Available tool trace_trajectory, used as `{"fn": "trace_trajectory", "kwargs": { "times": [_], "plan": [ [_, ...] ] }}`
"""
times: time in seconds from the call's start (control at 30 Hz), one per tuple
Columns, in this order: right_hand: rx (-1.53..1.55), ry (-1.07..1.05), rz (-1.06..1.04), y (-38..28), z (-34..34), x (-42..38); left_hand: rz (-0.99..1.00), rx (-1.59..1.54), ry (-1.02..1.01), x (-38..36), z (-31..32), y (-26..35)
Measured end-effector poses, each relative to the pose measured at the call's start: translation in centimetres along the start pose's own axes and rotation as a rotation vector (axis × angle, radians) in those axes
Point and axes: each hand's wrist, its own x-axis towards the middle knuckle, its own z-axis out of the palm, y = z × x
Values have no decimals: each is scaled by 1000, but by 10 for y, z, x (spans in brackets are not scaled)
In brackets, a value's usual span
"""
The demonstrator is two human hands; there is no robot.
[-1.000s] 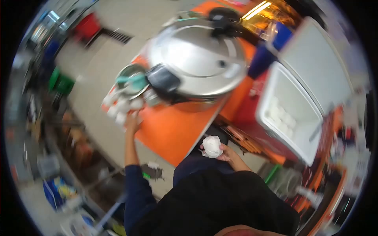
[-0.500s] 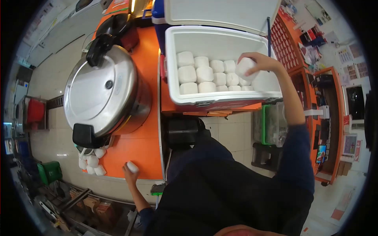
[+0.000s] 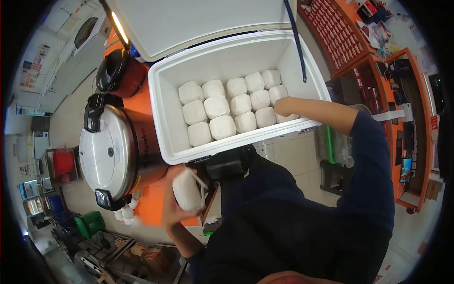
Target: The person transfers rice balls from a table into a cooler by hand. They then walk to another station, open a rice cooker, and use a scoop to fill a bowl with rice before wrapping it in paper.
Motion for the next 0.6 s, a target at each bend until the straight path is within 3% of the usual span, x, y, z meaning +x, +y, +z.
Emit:
{"fn": "trace_trajectory", "kwargs": {
  "times": [0.03,0.1,0.17,0.23,0.3,0.33,0.37,0.43,0.53,0.6],
  "plan": [
    [14,7,-1,3,-10,2,23,-8,2,31,8,16],
    [34,-205,-35,13,-48,-20,120,325,-29,104,30,43],
    [73,-146,-82,15,-90,-55,336,675,-54,184,55,37],
    [253,158,115,19,-129,-83,145,642,-168,248,91,23],
    [424,441,311,24,-148,-105,170,657,-294,299,115,-36],
    [504,583,411,32,-148,-113,200,676,-341,317,129,-65],
    [507,587,419,42,-146,-118,230,695,-386,331,143,-91],
    [512,867,532,60,-140,-125,214,643,-370,347,178,-128],
    [485,799,457,66,-142,-122,229,578,-339,351,227,-191],
    [504,685,441,62,-150,-115,275,629,-334,334,247,-191]
  ]
}}
